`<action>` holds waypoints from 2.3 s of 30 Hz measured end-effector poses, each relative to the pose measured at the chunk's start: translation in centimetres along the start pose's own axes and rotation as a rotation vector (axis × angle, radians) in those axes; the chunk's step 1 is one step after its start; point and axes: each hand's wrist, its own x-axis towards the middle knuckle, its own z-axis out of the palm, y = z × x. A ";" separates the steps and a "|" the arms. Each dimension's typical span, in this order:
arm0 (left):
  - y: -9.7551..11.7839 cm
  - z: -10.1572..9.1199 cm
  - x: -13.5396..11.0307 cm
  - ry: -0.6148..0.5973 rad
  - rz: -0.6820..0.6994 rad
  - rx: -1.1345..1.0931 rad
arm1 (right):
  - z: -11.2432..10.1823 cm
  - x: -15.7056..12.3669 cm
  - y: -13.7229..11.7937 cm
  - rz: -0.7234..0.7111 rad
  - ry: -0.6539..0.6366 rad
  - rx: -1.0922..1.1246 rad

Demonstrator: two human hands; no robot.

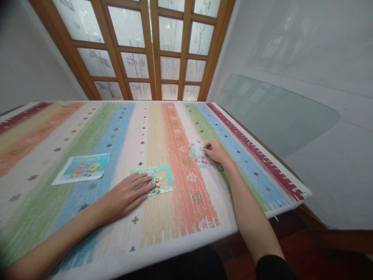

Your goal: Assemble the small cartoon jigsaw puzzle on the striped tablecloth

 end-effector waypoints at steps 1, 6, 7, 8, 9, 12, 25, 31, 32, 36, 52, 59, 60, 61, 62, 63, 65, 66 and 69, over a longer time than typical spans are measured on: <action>0.0 0.0 0.0 -0.001 0.001 0.000 | 0.0 0.0 0.1 0.021 0.005 0.008; 0.0 -0.2 0.0 0.018 -0.003 -0.032 | -0.2 -0.1 0.6 0.116 0.048 0.048; 0.0 -0.2 0.0 0.020 -0.005 -0.036 | -0.3 -0.2 0.6 0.125 0.057 0.057; 0.0 -0.2 0.0 0.024 -0.007 -0.039 | -0.4 -0.2 0.5 0.130 0.065 0.066; 0.0 -0.2 0.1 0.027 -0.008 -0.041 | -0.5 -0.3 0.4 0.129 0.068 0.079; 0.1 -0.3 0.1 0.021 -0.012 -0.041 | -0.7 -0.6 -0.7 0.091 0.030 0.188; 0.3 -0.5 0.3 0.009 -0.003 -0.001 | 3.2 -6.1 -12.4 -0.116 -0.561 0.852; 0.2 -0.3 0.2 0.027 0.003 0.007 | 4.6 -7.6 -14.2 -0.208 -0.534 0.762; 0.2 -0.3 0.2 0.026 0.006 0.012 | 4.7 -7.6 -14.2 -0.227 -0.518 0.736; 0.2 -0.3 0.2 0.016 0.009 0.030 | 4.7 -7.5 -14.0 -0.276 -0.505 0.677; 0.2 -0.2 0.2 0.035 0.022 0.049 | 4.8 -7.7 -13.6 -0.292 -0.475 0.613; 0.3 -0.2 0.2 0.033 0.019 0.050 | 4.7 -7.7 -13.4 -0.340 -0.465 0.584; 0.3 -0.2 0.2 0.032 0.019 0.053 | 4.7 -7.7 -13.3 -0.341 -0.467 0.583; 0.3 -0.2 0.2 0.032 0.019 0.056 | 4.7 -7.7 -13.3 -0.342 -0.472 0.579; 0.3 -0.2 0.2 0.031 0.021 0.059 | 4.7 -7.7 -13.3 -0.345 -0.479 0.574; 0.3 -0.2 0.2 0.031 0.022 0.062 | 4.7 -7.7 -13.4 -0.347 -0.483 0.566; 0.3 -0.2 0.2 0.030 0.025 0.064 | 4.6 -7.7 -13.5 -0.352 -0.476 0.546; 0.3 -0.2 0.2 0.032 0.026 0.065 | 4.5 -7.7 -13.6 -0.355 -0.468 0.536; 0.2 -0.2 0.2 0.040 0.023 0.061 | 4.4 -7.7 -13.8 -0.365 -0.447 0.499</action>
